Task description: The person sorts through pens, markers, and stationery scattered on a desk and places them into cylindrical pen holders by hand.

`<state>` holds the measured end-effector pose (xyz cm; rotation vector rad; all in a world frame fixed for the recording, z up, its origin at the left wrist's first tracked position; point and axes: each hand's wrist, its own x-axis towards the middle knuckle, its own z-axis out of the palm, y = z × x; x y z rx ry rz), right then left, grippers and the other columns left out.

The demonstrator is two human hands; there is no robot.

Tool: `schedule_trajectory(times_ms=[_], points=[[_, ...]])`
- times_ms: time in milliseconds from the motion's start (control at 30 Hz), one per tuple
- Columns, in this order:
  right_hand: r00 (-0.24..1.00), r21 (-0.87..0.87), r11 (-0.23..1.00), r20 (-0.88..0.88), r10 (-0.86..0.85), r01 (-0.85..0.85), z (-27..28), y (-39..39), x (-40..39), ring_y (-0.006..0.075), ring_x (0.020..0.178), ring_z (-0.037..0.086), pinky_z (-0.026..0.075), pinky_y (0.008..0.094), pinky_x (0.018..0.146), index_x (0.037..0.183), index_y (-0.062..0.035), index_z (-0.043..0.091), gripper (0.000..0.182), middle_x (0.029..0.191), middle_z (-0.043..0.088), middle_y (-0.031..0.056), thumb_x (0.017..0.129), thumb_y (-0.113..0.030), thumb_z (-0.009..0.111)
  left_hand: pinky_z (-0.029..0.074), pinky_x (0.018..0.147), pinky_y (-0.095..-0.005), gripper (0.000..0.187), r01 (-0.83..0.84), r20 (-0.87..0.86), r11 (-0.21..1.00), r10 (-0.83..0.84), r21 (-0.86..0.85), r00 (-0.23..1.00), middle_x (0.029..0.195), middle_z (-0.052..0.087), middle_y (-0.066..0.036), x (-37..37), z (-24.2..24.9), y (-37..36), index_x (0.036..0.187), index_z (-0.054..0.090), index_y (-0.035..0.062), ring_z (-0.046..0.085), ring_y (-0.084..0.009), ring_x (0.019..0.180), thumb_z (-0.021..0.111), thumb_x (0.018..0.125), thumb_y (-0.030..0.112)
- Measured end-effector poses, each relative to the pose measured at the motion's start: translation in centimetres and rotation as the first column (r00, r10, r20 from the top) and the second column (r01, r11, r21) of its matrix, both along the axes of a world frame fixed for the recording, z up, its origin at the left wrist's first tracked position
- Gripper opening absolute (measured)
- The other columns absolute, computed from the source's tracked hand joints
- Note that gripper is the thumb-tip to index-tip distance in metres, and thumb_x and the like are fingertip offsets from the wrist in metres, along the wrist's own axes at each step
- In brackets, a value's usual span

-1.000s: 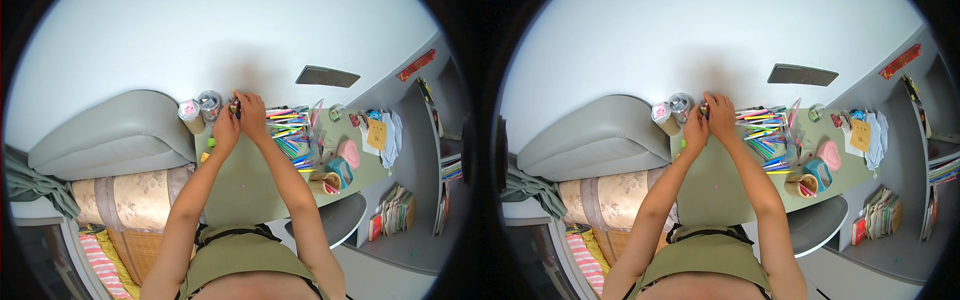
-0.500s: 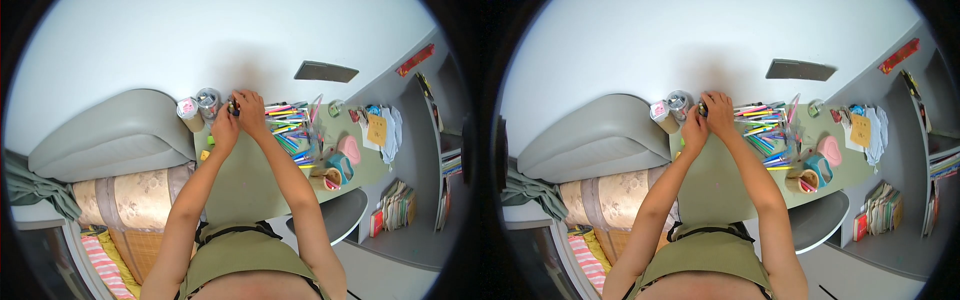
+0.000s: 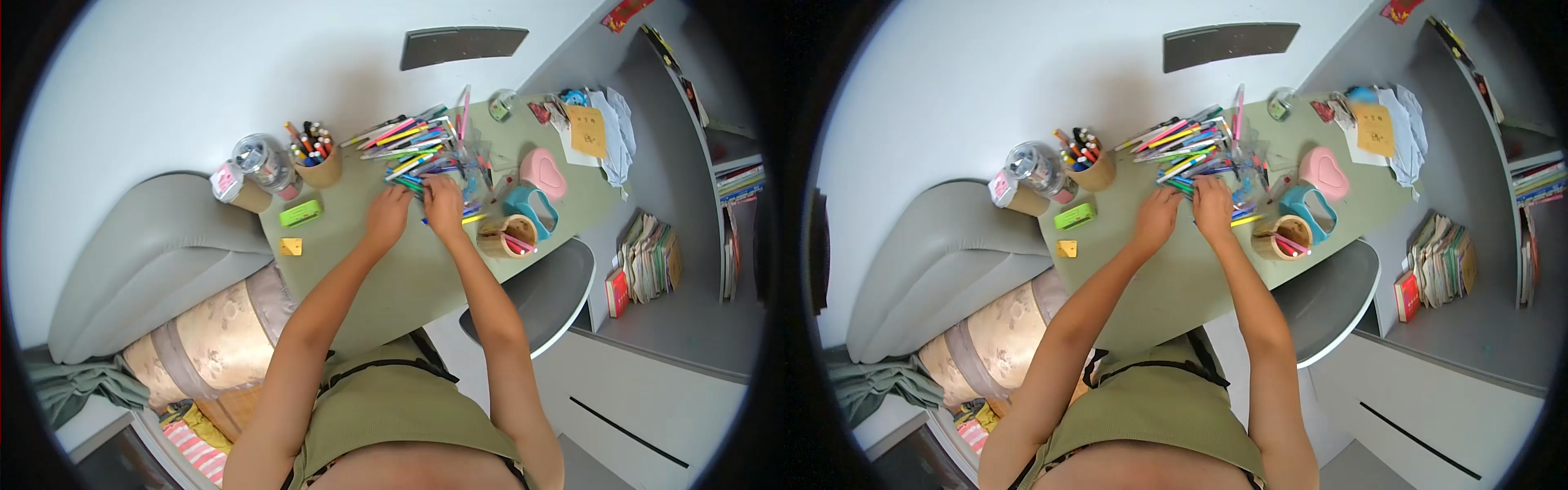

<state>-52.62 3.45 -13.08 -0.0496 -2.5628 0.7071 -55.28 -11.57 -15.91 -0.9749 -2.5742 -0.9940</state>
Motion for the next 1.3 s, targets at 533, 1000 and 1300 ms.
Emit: schedule_trajectory(times_ms=[533,1000,1300], points=[[0.983,0.372,0.920,0.172,0.061,-0.123,-3.7,0.7,-1.8,0.0304,0.096,0.060,0.051,0.0415,0.083,0.090,-0.0051,0.064,0.015,0.101,0.064,0.0105,0.076,-0.007,0.067,0.047,0.078,-0.0369,0.008,-0.034,-0.200,0.914,-0.053,-0.404,0.978,0.094,0.056,-0.006,-1.0,-1.7,-2.2,0.092,0.058,0.0099,0.058,-0.0223,0.091,0.056,0.084,0.013],[0.973,-0.492,0.848,0.003,0.230,-0.199,6.1,-8.6,-6.2,0.0264,0.074,0.063,0.051,0.0384,0.069,0.091,0.0000,0.056,0.017,0.081,0.061,0.0131,0.081,-0.007,0.068,0.046,0.077,-0.0361,0.016,-0.428,0.155,0.576,0.462,0.697,0.873,0.097,0.052,-0.017,-3.2,7.4,-8.6,0.109,0.047,-0.0014,0.053,-0.0275,0.083,0.054,0.098,0.008],[0.949,-0.554,0.771,-0.156,0.273,-0.313,7.2,-13.2,-10.2,0.0231,0.076,0.066,0.052,0.0345,0.068,0.094,0.0010,0.058,0.016,0.087,0.064,0.0130,0.084,-0.004,0.069,0.047,0.075,-0.0380,0.018,-0.495,0.205,0.696,0.461,0.519,0.863,0.090,0.054,-0.015,-4.8,8.2,-10.9,0.106,0.051,0.0003,0.056,-0.0280,0.081,0.061,0.093,0.008]])
